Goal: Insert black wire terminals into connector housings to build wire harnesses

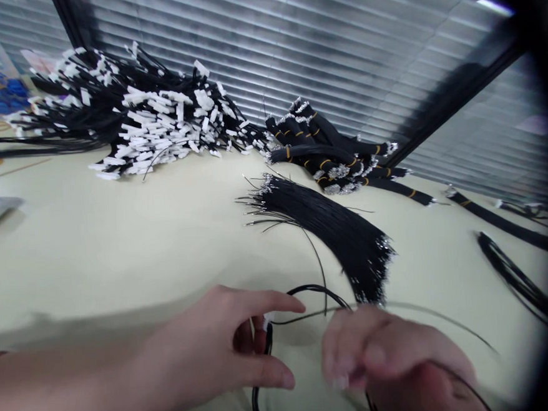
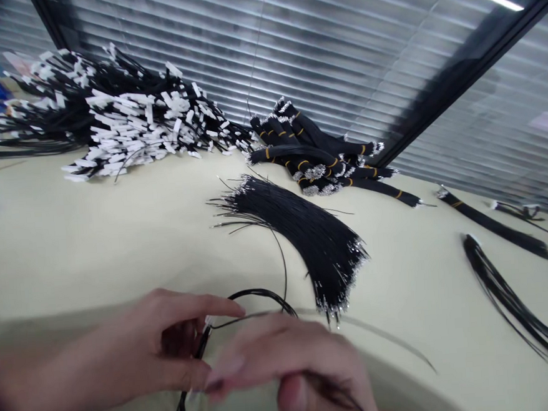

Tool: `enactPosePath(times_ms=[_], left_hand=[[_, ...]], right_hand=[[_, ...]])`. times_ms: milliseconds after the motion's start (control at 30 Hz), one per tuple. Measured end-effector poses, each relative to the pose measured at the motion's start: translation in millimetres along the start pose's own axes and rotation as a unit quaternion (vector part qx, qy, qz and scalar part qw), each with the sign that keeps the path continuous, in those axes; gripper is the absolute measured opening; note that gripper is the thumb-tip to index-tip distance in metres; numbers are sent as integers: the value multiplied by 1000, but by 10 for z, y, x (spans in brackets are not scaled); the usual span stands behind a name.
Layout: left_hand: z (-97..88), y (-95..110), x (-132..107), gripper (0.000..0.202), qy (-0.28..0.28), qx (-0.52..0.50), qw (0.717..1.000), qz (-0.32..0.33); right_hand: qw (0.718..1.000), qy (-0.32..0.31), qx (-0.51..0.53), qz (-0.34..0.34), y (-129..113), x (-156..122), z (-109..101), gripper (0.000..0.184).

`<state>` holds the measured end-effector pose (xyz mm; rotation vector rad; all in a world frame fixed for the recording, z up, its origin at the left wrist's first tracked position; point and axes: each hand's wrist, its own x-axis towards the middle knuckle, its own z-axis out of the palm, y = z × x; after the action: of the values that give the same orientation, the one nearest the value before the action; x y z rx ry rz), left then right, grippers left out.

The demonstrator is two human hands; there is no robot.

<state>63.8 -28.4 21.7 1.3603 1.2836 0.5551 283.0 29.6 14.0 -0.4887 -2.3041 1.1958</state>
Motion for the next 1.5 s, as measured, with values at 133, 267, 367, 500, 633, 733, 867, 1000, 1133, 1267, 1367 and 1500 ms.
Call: enactPosePath(times_ms=[133,267,367,500,633,733,867,1000,1133,1267,1367,1500], left_hand=[[-2,35,3,48,-6,22,1000,13],[2,5,17,47,2,24,999,22],[3,-6,13,50,11,21,1000,17],[1,14,-1,50,-1,16,1000,12],[-3,36,0,53,-11,24,1000,14],[1,40,6,56,-12,23,999,28],[11,41,10,56,-2,24,999,41],[15,39,8,55,3,30,999,45],[17,22,2,54,9,27,999,37],[20,4,5,54,9,27,999,28],[19,6,5,54,10,25,999,26],[20,18,-6,53,11,22,999,25]], right_hand=[[985,136,-63,-87,-8,115,-31,26],[965,77,-224,-110,-93,125,-90,28],[958,56,-254,-119,-187,132,-114,29],[976,6,-198,-86,-223,174,-77,23],[990,28,-133,-24,-135,163,40,23],[989,60,-136,-22,-92,134,93,26],[974,51,-206,-74,-75,126,64,24],[964,36,-244,-102,-66,140,26,13],[951,34,-275,-137,-103,168,23,7],[945,28,-291,-147,-151,195,15,10],[945,21,-294,-140,-164,199,-1,12],[942,18,-303,-145,-165,193,-24,14]])
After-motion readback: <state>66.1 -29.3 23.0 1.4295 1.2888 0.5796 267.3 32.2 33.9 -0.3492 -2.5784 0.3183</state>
